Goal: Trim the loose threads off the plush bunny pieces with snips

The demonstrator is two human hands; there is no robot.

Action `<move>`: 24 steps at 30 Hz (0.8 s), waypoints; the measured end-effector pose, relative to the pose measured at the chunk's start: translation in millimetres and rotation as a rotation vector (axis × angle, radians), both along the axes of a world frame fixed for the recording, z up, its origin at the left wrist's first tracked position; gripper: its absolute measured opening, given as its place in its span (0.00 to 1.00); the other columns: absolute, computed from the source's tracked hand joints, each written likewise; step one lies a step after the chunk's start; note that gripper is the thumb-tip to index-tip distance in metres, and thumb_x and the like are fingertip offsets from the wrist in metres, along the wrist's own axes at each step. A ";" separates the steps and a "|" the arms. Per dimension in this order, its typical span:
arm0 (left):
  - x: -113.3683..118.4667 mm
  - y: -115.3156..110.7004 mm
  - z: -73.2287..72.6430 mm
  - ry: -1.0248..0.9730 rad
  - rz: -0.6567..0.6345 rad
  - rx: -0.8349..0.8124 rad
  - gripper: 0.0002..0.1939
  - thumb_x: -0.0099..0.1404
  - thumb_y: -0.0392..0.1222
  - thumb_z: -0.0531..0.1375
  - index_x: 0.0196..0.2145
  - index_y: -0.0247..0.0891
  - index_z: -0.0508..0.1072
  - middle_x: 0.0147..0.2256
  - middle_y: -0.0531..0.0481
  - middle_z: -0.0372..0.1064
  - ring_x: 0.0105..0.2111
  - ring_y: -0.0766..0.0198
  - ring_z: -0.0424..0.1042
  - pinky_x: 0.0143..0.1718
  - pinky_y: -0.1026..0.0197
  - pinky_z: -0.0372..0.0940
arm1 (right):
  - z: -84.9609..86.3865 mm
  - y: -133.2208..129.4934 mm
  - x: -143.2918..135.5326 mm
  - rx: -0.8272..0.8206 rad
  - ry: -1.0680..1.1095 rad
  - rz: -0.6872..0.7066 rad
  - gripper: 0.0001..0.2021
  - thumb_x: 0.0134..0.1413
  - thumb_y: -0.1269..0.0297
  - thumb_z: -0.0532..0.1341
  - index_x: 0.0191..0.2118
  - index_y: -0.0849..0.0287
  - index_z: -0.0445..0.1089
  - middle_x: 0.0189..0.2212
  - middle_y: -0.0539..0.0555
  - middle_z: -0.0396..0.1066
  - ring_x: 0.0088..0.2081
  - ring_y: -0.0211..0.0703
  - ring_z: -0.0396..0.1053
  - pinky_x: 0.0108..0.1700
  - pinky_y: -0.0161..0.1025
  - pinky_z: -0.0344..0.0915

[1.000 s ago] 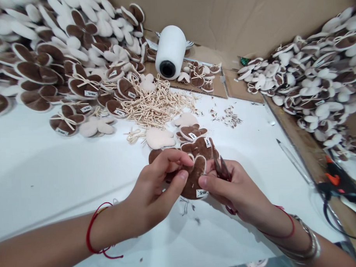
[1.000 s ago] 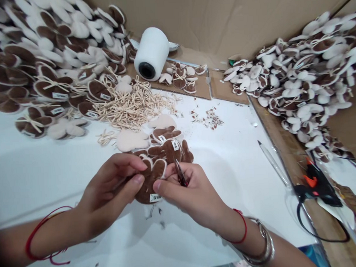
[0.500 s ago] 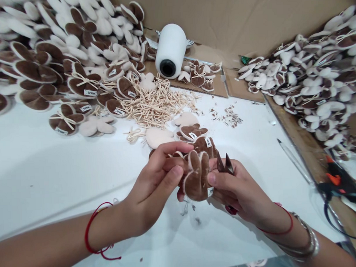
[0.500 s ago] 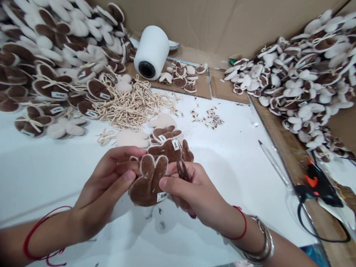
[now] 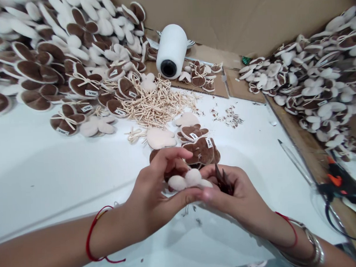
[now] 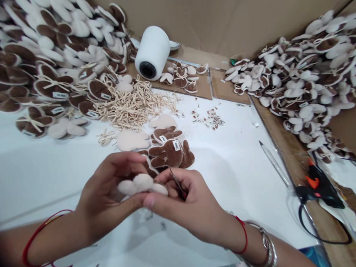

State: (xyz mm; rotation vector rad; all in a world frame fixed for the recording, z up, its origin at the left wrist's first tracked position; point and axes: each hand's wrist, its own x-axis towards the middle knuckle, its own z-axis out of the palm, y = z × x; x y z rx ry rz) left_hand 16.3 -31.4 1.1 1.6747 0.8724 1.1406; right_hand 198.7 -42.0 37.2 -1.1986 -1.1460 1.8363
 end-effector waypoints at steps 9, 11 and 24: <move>-4.5 7.2 8.1 0.307 0.172 0.525 0.17 0.63 0.45 0.65 0.48 0.40 0.69 0.45 0.45 0.64 0.44 0.58 0.67 0.44 0.55 0.66 | -3.2 -2.2 -2.8 -0.186 0.023 -0.104 0.16 0.54 0.51 0.65 0.29 0.59 0.66 0.09 0.38 0.51 0.11 0.27 0.41 0.11 0.25 0.42; -4.1 8.0 9.6 0.279 0.149 0.500 0.19 0.61 0.43 0.66 0.48 0.40 0.69 0.43 0.45 0.68 0.41 0.58 0.69 0.43 0.55 0.67 | -3.8 -3.4 -1.2 -0.190 0.027 -0.080 0.16 0.54 0.50 0.66 0.30 0.59 0.66 0.10 0.38 0.52 0.12 0.27 0.42 0.12 0.25 0.44; -1.0 6.3 5.0 0.378 0.079 0.508 0.07 0.65 0.35 0.59 0.31 0.40 0.63 0.23 0.54 0.63 0.24 0.65 0.61 0.25 0.64 0.58 | 10.0 9.9 7.9 -0.005 0.016 -0.195 0.16 0.48 0.51 0.68 0.29 0.59 0.66 0.14 0.40 0.50 0.15 0.28 0.42 0.15 0.29 0.40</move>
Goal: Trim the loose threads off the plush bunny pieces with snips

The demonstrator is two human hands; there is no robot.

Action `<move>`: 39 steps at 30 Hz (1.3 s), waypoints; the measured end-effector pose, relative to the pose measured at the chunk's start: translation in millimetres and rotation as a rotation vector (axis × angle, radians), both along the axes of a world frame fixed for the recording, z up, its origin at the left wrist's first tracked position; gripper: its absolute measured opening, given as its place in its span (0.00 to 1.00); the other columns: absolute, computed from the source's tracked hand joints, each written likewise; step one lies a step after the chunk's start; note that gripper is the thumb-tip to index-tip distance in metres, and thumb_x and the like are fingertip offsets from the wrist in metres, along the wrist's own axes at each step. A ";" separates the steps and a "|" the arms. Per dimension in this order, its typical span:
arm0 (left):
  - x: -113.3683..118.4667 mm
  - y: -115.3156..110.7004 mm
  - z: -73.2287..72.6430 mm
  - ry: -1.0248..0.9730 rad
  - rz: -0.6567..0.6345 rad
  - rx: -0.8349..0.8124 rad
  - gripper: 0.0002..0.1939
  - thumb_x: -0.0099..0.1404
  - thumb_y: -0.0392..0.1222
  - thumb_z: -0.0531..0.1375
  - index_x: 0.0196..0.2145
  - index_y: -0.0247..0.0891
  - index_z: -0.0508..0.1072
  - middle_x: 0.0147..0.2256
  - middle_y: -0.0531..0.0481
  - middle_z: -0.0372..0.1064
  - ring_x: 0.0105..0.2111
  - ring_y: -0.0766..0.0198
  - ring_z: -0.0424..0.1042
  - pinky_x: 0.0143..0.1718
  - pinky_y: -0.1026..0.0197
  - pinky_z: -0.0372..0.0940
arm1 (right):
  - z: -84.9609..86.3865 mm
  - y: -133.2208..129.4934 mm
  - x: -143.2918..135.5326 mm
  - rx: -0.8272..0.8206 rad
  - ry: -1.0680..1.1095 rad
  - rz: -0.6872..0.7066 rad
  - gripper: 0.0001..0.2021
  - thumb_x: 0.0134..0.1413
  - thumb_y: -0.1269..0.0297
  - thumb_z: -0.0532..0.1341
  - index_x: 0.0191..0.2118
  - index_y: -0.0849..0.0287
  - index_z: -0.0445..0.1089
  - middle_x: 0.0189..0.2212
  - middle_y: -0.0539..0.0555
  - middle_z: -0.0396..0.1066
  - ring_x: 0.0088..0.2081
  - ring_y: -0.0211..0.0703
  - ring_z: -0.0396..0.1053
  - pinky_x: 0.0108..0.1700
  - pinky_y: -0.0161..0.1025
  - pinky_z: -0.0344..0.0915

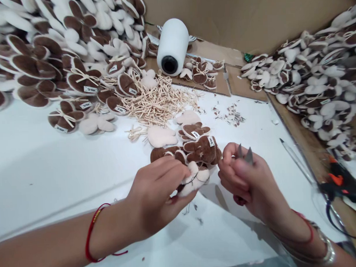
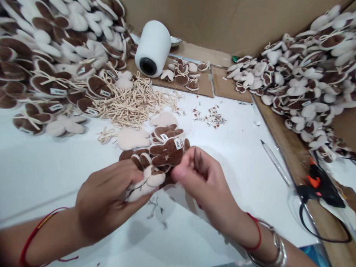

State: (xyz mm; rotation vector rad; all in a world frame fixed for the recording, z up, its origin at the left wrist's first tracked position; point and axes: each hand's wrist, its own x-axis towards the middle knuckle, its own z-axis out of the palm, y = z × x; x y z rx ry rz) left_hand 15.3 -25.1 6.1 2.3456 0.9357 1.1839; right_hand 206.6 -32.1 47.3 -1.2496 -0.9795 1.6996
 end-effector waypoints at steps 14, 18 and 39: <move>-2.7 1.6 -5.0 0.012 0.010 -0.043 0.11 0.58 0.26 0.55 0.29 0.42 0.60 0.23 0.55 0.60 0.24 0.64 0.59 0.25 0.63 0.57 | 1.7 -6.1 6.2 -0.399 0.288 0.536 0.25 0.61 0.48 0.48 0.31 0.66 0.69 0.15 0.40 0.44 0.15 0.29 0.36 0.16 0.32 0.34; -2.7 1.9 -7.7 0.007 -0.014 -0.015 0.10 0.57 0.26 0.54 0.29 0.42 0.61 0.24 0.54 0.61 0.24 0.63 0.60 0.26 0.62 0.58 | -0.9 -3.9 4.5 -0.429 0.207 0.575 0.22 0.61 0.51 0.47 0.30 0.64 0.67 0.14 0.40 0.43 0.16 0.31 0.36 0.17 0.33 0.34; -2.3 3.2 -14.7 0.030 -0.040 0.001 0.09 0.58 0.26 0.55 0.30 0.39 0.64 0.25 0.53 0.62 0.27 0.63 0.60 0.27 0.64 0.58 | -9.7 -2.1 1.2 -0.379 0.229 0.570 0.20 0.62 0.54 0.47 0.27 0.63 0.65 0.15 0.39 0.41 0.17 0.31 0.35 0.19 0.34 0.34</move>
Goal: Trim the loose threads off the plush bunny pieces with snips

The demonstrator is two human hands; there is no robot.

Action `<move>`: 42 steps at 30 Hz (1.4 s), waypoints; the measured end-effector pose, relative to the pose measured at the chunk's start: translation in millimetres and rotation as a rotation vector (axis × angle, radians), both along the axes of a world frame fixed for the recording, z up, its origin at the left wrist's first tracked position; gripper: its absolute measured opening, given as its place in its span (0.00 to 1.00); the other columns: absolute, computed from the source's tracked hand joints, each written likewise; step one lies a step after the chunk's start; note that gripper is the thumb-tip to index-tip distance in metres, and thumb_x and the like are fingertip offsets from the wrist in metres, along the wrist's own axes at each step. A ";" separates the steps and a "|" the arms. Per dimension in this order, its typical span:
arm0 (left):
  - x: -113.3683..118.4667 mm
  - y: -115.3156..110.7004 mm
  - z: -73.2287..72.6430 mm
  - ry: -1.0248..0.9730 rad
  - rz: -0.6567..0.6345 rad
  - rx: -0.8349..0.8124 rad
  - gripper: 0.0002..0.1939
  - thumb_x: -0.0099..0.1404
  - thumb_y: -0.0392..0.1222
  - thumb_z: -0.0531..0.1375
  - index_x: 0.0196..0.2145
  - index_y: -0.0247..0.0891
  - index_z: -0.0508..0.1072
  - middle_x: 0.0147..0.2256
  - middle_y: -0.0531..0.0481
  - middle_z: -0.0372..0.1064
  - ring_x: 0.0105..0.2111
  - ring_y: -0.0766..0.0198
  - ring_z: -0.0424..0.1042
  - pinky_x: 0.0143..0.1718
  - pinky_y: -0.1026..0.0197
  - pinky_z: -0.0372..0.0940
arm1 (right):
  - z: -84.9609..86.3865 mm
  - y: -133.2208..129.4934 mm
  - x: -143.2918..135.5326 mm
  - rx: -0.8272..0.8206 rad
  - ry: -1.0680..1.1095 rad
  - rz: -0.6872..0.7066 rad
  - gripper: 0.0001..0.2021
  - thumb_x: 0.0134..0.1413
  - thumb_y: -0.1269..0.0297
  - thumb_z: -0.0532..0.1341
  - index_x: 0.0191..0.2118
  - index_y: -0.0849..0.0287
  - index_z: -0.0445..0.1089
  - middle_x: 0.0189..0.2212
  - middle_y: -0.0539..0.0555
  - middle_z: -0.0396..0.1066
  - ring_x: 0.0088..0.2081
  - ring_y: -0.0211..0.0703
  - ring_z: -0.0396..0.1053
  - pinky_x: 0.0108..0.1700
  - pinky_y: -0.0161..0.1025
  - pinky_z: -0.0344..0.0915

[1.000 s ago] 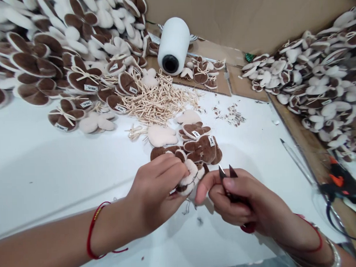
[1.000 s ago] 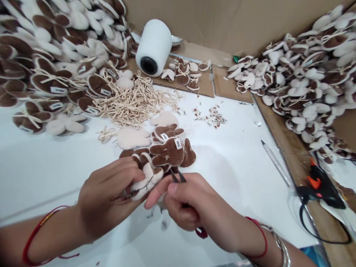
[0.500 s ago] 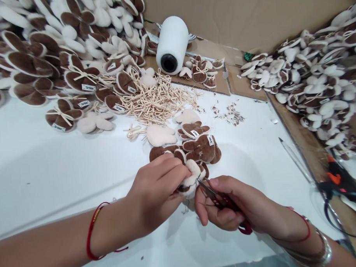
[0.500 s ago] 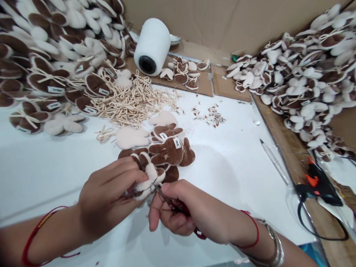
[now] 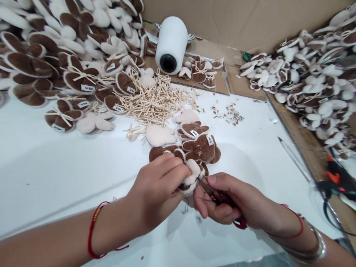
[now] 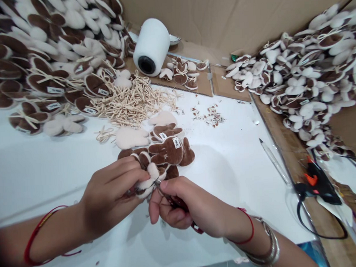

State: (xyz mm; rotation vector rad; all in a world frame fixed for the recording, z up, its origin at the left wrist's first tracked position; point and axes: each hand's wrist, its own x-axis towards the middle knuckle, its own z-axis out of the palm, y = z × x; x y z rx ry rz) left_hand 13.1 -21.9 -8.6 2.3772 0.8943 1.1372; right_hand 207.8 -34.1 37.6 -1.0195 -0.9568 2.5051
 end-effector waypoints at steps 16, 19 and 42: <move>-2.0 5.0 3.4 0.056 -0.026 0.125 0.09 0.59 0.24 0.53 0.30 0.37 0.65 0.26 0.50 0.65 0.28 0.62 0.61 0.29 0.62 0.62 | -4.9 0.9 -0.1 -0.041 0.156 -0.085 0.18 0.61 0.54 0.52 0.26 0.62 0.63 0.14 0.38 0.41 0.15 0.28 0.33 0.15 0.29 0.33; -2.4 5.4 4.0 0.090 -0.028 0.130 0.10 0.58 0.23 0.53 0.30 0.36 0.66 0.26 0.49 0.67 0.28 0.62 0.63 0.30 0.62 0.63 | -7.0 0.3 -1.0 -0.044 0.183 -0.098 0.18 0.60 0.54 0.53 0.26 0.62 0.63 0.13 0.38 0.41 0.14 0.28 0.34 0.14 0.28 0.33; 1.7 5.1 -2.8 0.006 0.005 0.170 0.09 0.63 0.28 0.53 0.28 0.37 0.66 0.25 0.49 0.66 0.27 0.62 0.64 0.29 0.62 0.64 | -7.3 -0.3 -1.9 -0.056 0.238 -0.135 0.17 0.62 0.55 0.53 0.26 0.62 0.62 0.14 0.38 0.40 0.15 0.28 0.33 0.14 0.26 0.34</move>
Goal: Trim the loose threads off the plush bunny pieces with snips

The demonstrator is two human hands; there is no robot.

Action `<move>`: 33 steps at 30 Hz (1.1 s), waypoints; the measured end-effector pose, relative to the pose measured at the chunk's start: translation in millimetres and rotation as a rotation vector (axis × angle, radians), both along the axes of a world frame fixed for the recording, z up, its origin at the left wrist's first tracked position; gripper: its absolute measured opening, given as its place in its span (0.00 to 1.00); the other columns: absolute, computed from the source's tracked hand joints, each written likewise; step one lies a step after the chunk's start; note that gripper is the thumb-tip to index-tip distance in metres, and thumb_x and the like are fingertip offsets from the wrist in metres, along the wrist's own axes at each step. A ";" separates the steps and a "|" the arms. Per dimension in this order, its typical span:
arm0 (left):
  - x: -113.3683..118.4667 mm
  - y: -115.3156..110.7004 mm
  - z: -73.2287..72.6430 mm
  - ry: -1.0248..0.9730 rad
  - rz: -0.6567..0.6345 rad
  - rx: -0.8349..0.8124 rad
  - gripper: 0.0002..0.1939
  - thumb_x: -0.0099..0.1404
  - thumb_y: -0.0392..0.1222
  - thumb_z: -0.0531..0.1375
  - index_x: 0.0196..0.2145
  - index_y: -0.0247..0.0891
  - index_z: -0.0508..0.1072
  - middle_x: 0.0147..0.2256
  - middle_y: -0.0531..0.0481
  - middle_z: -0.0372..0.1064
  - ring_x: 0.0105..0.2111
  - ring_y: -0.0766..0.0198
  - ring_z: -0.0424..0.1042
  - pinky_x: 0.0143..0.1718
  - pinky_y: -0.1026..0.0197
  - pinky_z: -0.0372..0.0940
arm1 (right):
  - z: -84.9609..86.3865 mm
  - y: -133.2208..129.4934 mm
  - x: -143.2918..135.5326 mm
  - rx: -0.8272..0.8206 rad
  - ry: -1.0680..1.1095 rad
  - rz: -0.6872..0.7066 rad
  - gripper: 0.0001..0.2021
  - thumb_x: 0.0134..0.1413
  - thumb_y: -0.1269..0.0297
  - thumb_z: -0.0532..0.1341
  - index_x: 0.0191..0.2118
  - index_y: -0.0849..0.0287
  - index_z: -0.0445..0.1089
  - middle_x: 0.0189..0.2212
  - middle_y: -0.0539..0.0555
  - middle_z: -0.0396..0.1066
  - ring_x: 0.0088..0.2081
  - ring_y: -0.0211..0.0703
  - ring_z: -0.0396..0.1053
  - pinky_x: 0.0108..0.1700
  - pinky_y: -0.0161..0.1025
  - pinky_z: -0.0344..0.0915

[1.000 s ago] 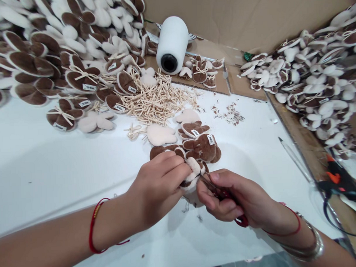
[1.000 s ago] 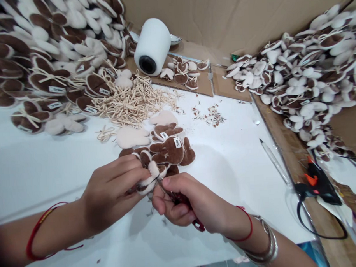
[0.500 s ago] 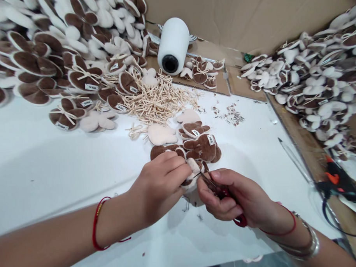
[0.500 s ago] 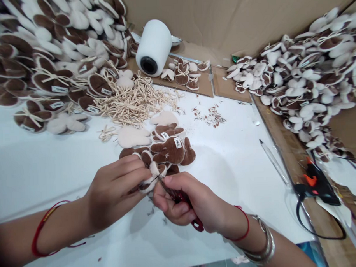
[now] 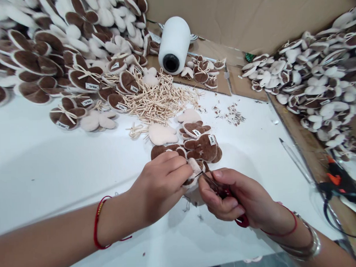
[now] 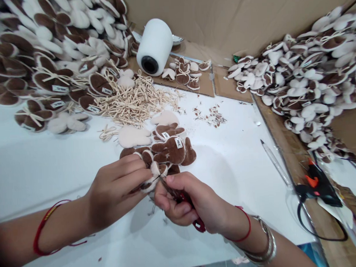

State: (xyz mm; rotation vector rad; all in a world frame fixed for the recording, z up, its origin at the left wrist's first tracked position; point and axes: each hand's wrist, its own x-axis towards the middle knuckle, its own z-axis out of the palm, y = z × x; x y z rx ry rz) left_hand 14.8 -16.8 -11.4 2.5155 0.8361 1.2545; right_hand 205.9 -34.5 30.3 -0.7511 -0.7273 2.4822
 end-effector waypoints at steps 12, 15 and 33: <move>1.9 0.5 -2.7 -0.030 0.015 -0.024 0.10 0.61 0.26 0.52 0.27 0.38 0.65 0.24 0.50 0.66 0.26 0.62 0.64 0.29 0.62 0.63 | -4.0 1.7 -0.9 -0.095 0.030 0.006 0.18 0.62 0.57 0.55 0.24 0.61 0.61 0.12 0.38 0.42 0.14 0.26 0.33 0.14 0.25 0.35; 2.2 0.2 -4.0 -0.035 0.016 -0.016 0.10 0.61 0.26 0.53 0.27 0.38 0.65 0.24 0.50 0.66 0.27 0.63 0.64 0.28 0.63 0.63 | -5.7 2.2 -1.3 -0.115 0.032 0.018 0.17 0.62 0.57 0.55 0.23 0.60 0.60 0.12 0.37 0.42 0.13 0.26 0.33 0.13 0.25 0.35; 2.4 -2.3 11.9 -0.153 0.018 -0.222 0.06 0.62 0.32 0.61 0.31 0.40 0.66 0.24 0.53 0.65 0.25 0.66 0.63 0.26 0.63 0.61 | 16.3 -0.3 -1.5 0.510 -0.609 -0.399 0.12 0.52 0.62 0.68 0.39 0.58 0.68 0.17 0.39 0.49 0.17 0.29 0.43 0.18 0.28 0.41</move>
